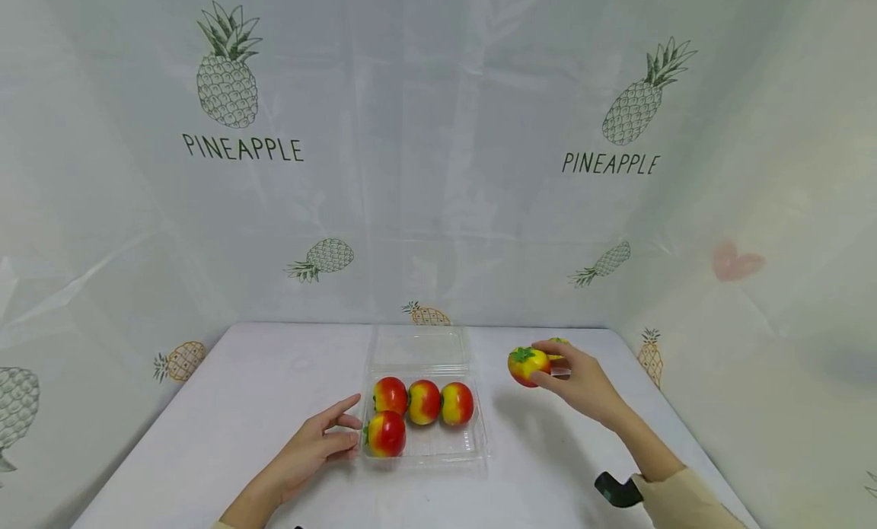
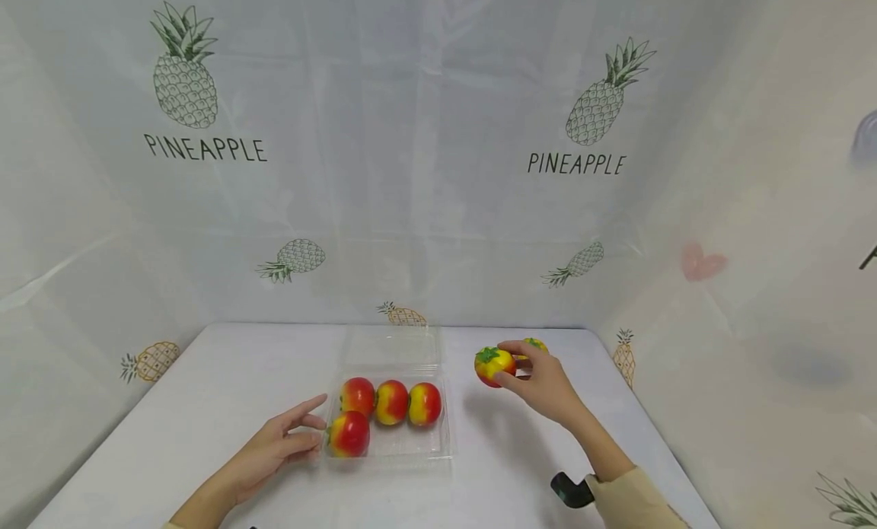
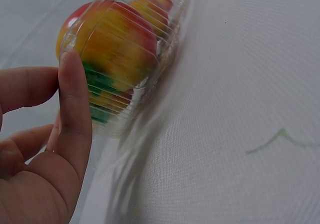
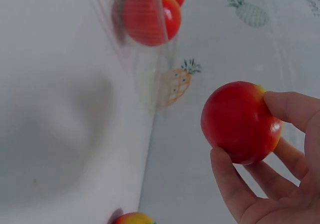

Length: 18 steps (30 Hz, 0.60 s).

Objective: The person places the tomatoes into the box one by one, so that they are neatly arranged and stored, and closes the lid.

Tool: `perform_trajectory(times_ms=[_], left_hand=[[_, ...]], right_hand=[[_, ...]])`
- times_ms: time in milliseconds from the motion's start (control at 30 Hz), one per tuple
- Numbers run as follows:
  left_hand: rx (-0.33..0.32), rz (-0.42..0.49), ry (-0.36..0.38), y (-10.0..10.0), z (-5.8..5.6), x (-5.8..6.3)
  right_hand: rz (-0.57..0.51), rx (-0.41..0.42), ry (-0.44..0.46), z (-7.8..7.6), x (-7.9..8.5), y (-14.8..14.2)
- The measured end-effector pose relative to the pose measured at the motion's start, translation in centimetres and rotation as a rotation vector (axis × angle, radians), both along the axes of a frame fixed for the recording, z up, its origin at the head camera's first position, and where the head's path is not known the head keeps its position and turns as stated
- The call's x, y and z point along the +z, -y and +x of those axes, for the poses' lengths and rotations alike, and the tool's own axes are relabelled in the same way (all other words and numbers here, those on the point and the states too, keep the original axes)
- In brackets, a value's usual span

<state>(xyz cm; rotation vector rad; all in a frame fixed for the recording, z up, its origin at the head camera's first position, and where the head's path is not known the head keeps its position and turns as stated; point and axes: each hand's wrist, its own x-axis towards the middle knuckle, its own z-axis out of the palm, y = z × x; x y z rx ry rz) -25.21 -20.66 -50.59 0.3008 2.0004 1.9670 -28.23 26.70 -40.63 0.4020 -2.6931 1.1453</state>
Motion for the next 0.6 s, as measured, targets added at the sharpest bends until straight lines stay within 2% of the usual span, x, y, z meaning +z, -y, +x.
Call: perform_trajectory(times_ms=[267, 600], left_hand=[[-0.006, 0.006, -0.004, -0.1, 0.0, 0.1], [-0.002, 0.006, 0.006, 0.0, 0.1, 0.2]], right_hand=[[0.004, 0.069, -0.047, 0.1, 0.7, 2.5], [0.017, 0.152, -0.054, 0.0, 1.4, 4.5]])
